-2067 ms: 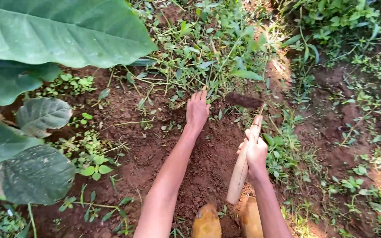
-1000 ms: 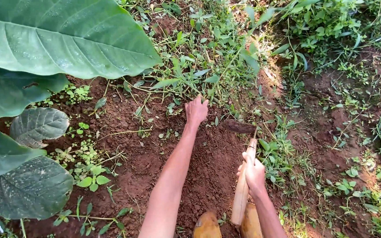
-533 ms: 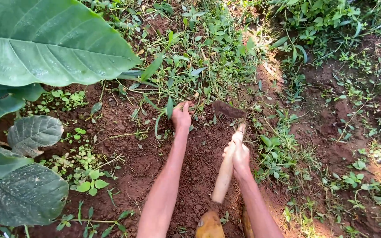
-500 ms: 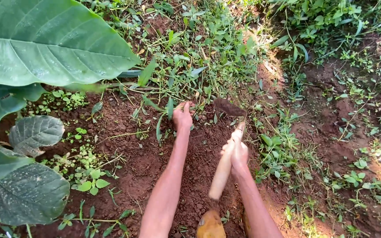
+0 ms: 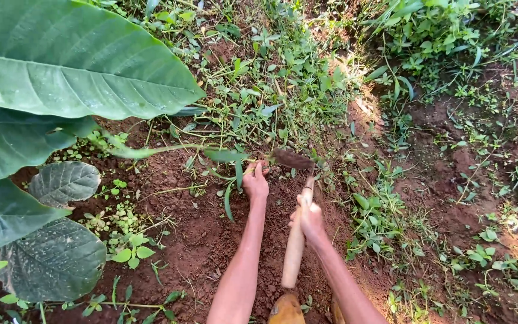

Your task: Using a hand hoe to clear weeds and grass from a patch of soil in a field.

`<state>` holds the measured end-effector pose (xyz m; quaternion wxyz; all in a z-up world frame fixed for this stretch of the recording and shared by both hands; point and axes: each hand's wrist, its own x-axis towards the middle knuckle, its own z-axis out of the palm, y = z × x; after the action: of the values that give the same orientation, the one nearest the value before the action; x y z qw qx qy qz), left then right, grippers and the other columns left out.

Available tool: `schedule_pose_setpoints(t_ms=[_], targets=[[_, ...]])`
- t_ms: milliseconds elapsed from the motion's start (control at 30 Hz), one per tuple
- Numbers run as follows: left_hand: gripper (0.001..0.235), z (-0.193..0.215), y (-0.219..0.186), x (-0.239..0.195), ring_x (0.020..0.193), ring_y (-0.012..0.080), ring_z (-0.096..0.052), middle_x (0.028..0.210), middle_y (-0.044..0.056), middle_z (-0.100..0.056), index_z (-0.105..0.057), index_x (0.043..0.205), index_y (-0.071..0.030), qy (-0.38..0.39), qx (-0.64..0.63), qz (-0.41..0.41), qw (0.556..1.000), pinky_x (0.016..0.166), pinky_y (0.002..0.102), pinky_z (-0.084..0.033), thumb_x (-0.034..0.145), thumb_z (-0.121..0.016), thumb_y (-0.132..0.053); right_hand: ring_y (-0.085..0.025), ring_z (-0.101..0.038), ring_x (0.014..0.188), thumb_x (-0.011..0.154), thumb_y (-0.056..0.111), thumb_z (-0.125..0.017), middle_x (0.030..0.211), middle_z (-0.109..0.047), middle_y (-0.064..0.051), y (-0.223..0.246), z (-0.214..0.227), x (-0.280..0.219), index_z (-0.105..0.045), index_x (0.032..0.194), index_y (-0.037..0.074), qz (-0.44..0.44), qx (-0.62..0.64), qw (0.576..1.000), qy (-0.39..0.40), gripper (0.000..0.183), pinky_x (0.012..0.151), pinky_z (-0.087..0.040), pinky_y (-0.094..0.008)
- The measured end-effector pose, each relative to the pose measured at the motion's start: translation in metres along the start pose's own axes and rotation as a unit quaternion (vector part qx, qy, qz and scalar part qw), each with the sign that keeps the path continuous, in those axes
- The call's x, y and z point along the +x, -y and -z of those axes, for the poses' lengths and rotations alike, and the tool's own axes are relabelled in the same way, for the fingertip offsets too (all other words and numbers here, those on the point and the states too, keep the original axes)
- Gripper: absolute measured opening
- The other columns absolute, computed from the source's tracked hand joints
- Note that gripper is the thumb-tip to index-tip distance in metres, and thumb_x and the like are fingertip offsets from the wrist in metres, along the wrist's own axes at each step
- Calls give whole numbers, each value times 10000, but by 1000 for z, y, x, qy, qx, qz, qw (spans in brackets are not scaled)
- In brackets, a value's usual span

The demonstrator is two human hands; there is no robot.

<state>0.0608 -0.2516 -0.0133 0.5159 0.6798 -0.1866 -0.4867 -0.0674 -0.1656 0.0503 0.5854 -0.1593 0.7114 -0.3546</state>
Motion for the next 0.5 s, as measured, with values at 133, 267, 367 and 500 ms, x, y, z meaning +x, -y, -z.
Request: schedule_pose_setpoints(t_ms=[133, 267, 367, 500], targets=[[165, 2, -11, -9, 694, 73, -655, 961, 120, -771, -749, 1043, -14, 0, -74, -1, 997, 741, 174, -594, 984, -600, -51, -246, -672, 500, 1035, 372, -529, 667, -660, -148, 6, 15, 9, -537, 979, 30, 33, 24, 999, -1, 347, 465, -583, -369], [180, 4, -4, -2, 666, 73, -615, 904, 145, -762, -748, 997, -1, 18, -103, -11, 994, 602, 158, -554, 1003, -568, -20, -243, -666, 513, 1066, 388, -443, 666, -640, -137, 8, 10, 13, -519, 955, 43, 47, 88, 993, -60, 369, 485, -595, -386], [192, 5, 8, 4, 657, 53, -628, 914, 110, -763, -752, 1013, -12, 21, -77, -9, 997, 578, 133, -530, 1008, -560, -27, -267, -663, 489, 1022, 341, -528, 639, -646, -163, 16, 5, -11, -530, 907, 28, 36, 31, 999, -25, 333, 452, -590, -401], [202, 0, -1, 13, 437, 23, -384, 938, 2, -797, -744, 1163, -219, 14, 100, 116, 988, 366, 210, -242, 1027, -595, -216, -222, -582, 539, 1101, 241, -493, 743, -642, -164, 15, 30, 5, -617, 1073, -85, -14, 136, 990, -40, 351, 457, -532, -341]])
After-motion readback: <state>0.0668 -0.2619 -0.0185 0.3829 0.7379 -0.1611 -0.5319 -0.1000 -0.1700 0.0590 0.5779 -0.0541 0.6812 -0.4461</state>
